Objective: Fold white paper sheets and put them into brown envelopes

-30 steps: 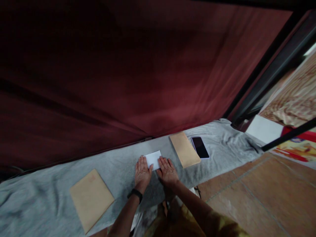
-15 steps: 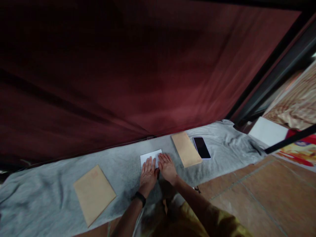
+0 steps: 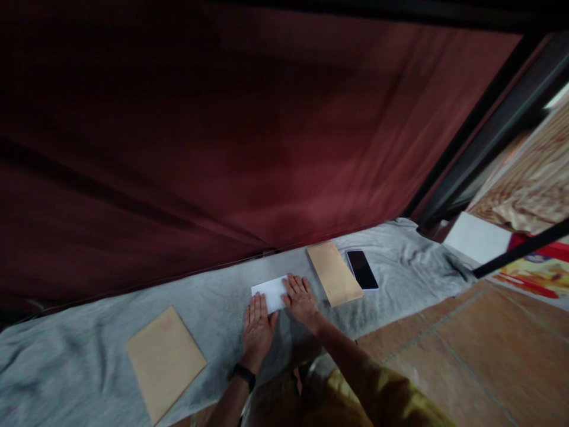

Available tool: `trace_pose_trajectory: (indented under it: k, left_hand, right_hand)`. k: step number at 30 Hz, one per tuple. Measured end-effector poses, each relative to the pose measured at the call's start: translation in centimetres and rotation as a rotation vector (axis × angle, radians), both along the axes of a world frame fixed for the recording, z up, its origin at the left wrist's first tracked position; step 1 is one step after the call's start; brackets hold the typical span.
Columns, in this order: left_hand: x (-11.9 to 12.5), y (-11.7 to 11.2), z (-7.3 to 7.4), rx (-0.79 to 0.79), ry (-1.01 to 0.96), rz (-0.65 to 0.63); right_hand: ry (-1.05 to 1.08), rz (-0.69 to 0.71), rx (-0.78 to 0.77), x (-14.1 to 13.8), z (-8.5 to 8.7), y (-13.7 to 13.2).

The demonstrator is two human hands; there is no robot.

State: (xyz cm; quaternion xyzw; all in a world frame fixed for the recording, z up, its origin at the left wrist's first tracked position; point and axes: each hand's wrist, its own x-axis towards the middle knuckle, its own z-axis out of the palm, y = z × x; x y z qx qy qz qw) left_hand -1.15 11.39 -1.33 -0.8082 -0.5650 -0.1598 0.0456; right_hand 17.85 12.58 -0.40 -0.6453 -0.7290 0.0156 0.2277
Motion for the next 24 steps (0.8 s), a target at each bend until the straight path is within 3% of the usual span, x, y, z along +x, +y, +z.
trace_pose_trajectory:
  k: [5, 9, 12, 16, 21, 24]
  left_hand:
    - [-1.8, 0.5, 0.9, 0.022, 0.005, 0.015]
    - [-0.4, 0.0, 1.7, 0.034, 0.024, -0.040]
    - [1.0, -1.0, 1.3, 0.000, 0.031, -0.103]
    - [1.8, -1.7, 0.8, -0.058, 0.073, -0.086]
    - [2.5, -1.0, 1.8, -0.116, 0.164, -0.044]
    - [3.2, -0.3, 2.7, -0.137, 0.159, -0.040]
  right_hand:
    - [-0.009, 0.000, 0.011, -0.2, -0.1, 0.0]
    - [-0.004, 0.000, 0.006, -0.2, -0.2, -0.1]
    - [-0.003, 0.004, -0.012, -0.1, -0.1, 0.0]
    - [0.035, -0.004, -0.053, 0.1, 0.5, 0.0]
    - [0.286, -0.229, -0.184, -0.7, 1.2, -0.5]
    - [0.351, -0.287, -0.214, -1.2, 1.2, -0.4]
